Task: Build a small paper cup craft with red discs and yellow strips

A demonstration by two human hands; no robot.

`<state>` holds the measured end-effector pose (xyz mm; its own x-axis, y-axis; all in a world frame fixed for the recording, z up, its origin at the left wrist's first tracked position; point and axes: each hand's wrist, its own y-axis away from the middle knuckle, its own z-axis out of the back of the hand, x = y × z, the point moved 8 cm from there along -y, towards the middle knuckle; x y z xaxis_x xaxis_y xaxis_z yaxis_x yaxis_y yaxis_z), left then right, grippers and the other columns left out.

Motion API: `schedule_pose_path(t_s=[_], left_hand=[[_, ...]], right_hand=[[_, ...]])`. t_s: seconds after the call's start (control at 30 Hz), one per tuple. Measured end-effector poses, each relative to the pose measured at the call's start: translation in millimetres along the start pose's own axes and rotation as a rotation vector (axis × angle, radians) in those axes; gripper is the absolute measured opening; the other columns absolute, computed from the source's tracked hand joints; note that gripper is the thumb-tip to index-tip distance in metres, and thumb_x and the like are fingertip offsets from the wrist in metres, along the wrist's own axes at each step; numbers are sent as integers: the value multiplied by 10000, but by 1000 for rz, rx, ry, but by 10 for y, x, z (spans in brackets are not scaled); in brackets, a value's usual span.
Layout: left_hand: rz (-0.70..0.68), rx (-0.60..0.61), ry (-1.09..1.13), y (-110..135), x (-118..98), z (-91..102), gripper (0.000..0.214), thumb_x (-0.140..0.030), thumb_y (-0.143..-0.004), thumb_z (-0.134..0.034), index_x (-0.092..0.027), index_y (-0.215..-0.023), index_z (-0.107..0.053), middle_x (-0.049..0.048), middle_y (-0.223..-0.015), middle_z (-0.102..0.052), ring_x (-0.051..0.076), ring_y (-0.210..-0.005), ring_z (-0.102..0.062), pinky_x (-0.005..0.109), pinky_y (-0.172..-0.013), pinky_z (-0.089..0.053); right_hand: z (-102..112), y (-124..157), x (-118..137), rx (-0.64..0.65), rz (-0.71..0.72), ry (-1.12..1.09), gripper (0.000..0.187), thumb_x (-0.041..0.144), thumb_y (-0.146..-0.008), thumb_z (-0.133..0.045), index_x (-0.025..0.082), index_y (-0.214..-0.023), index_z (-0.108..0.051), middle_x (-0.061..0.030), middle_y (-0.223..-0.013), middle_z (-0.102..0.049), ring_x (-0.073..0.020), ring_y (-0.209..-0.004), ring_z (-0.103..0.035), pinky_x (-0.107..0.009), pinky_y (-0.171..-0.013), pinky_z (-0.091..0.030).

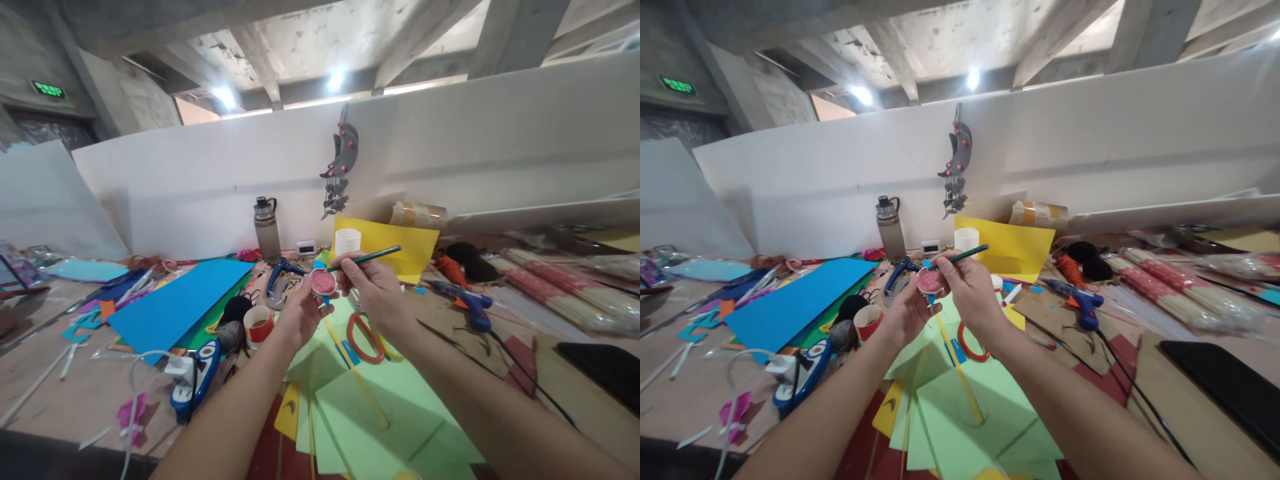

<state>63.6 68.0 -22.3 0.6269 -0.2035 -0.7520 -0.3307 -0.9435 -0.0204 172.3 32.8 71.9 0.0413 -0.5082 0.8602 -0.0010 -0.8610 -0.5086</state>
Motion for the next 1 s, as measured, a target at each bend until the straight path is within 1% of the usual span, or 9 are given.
schedule_pose_path(t_s=[0.13,0.27,0.5,0.67,0.77,0.9,1.0], left_hand=[[-48,-1,56,-24,-43,40,267,-373,-789,-581,-182,-975,-594,42,-873,-663,139,-722,-617,257,-615,-481],[-78,-8,79,-38,-61,84,236,-349,-796,-578,-182,-961,-603,36,-869,-668,134,-718,-616,251,-615,-478],[-46,-34,59,-47,-18,112,259,-348,-791,-587,-172,-979,-605,31,-822,-673,121,-664,-621,248,-599,-496],[-24,-41,40,-59,8,114,295,-381,-779,-593,-165,-980,-602,45,-833,-680,136,-682,-637,235,-571,-492],[-18,-45,43,-60,10,117,289,-385,-784,-586,-161,-967,-605,46,-828,-680,132,-672,-633,240,-580,-497],[-43,-36,55,-54,-17,112,254,-346,-787,-593,-163,-962,-607,43,-851,-680,125,-684,-628,244,-604,-504],[-64,-20,32,-42,-34,100,272,-334,-781,-602,-163,-993,-605,50,-871,-677,128,-701,-631,236,-603,-501]], right_hand=[[-67,-12,-116,-38,32,12,135,328,-809,-567,201,-833,-530,39,-606,-530,-109,-535,-506,-237,-519,-435],[-56,3,-273,-30,47,63,141,334,-846,-515,214,-781,-477,42,-594,-510,-112,-541,-494,-242,-526,-429],[-41,5,-423,21,66,165,116,331,-845,-516,215,-834,-506,-9,-747,-566,-145,-703,-550,-277,-632,-463],[-37,9,-424,33,58,164,138,349,-844,-516,211,-833,-512,-21,-774,-588,-160,-735,-576,-285,-636,-476],[-22,11,-376,20,70,176,144,350,-856,-497,211,-820,-503,-11,-740,-580,-149,-689,-569,-273,-613,-466],[29,15,-328,-31,109,195,134,340,-866,-483,216,-814,-487,16,-668,-547,-135,-628,-541,-270,-614,-449],[-11,20,-339,20,124,236,126,336,-867,-481,218,-826,-495,-6,-728,-561,-156,-705,-554,-284,-648,-450]])
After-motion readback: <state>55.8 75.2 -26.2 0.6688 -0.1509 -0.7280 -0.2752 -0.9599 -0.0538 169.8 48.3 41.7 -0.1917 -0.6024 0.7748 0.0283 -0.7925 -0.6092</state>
